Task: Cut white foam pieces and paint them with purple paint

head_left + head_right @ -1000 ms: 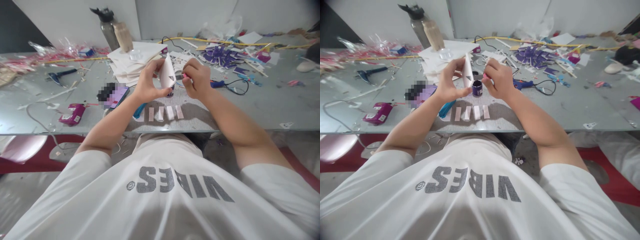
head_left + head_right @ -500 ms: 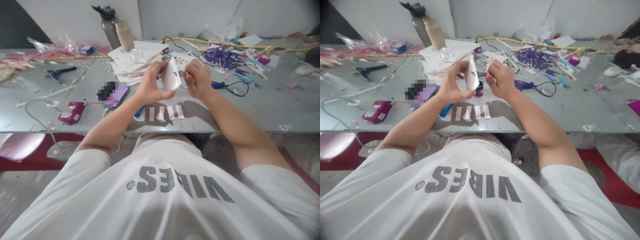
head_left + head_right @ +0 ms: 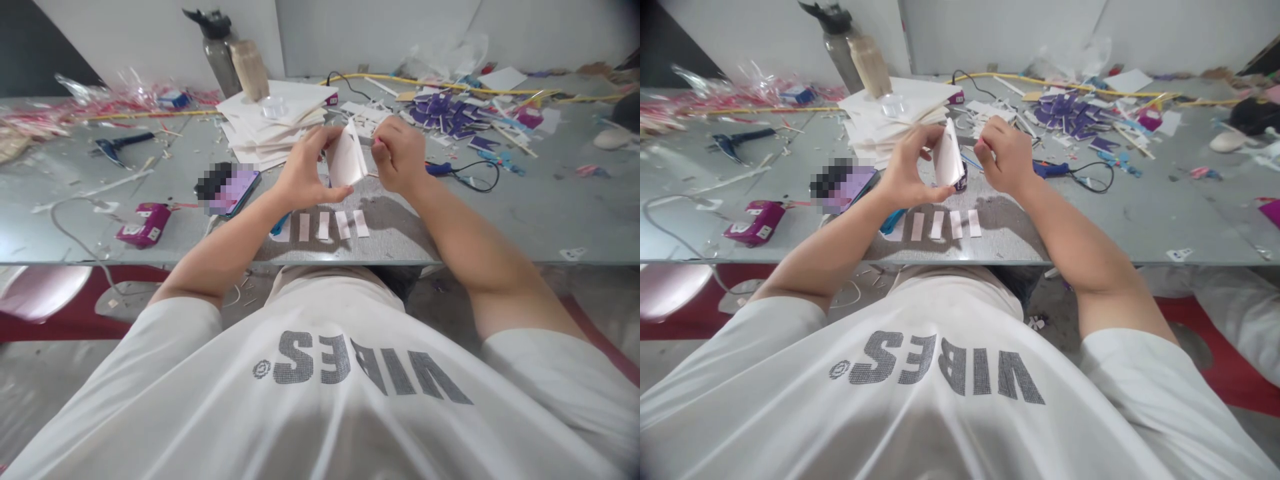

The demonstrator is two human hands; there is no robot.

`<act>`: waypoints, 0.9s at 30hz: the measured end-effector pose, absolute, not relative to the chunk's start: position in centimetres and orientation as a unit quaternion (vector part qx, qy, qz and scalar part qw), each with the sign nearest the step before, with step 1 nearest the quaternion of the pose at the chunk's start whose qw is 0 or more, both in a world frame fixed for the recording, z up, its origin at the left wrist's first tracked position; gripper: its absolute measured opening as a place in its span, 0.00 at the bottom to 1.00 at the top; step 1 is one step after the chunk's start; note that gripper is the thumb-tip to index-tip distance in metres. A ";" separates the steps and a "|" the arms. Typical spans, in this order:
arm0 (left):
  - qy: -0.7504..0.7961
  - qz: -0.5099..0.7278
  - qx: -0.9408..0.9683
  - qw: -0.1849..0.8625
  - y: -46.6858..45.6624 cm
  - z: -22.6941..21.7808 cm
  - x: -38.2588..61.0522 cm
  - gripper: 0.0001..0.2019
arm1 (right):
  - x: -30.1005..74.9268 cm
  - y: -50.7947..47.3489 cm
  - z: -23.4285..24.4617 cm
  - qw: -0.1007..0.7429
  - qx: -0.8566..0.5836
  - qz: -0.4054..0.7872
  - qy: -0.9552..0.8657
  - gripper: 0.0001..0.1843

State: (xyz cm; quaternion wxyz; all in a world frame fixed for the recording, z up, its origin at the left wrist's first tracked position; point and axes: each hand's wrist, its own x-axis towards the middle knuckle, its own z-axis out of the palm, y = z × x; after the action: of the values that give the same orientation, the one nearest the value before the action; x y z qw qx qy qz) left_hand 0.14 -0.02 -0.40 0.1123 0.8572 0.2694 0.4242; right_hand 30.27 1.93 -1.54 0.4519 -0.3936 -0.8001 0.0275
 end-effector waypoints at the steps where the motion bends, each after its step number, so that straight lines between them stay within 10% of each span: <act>1: 0.269 0.423 0.857 0.116 0.0 -0.5 0.2 0.51 | 30.4 2.0 -1.5 0.452 -0.394 0.033 -0.800 0.45; 27: 0.252 0.419 0.862 0.130 1.1 -1.2 0.5 0.50 | 32.8 6.3 -3.1 0.503 -0.383 0.097 -0.769 0.41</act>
State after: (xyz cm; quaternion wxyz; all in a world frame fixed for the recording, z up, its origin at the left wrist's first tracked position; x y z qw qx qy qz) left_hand 0.52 1.06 -1.18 0.1297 0.8624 0.2519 0.4194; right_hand 32.84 6.26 -3.13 0.5031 -0.3832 -0.7686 0.0970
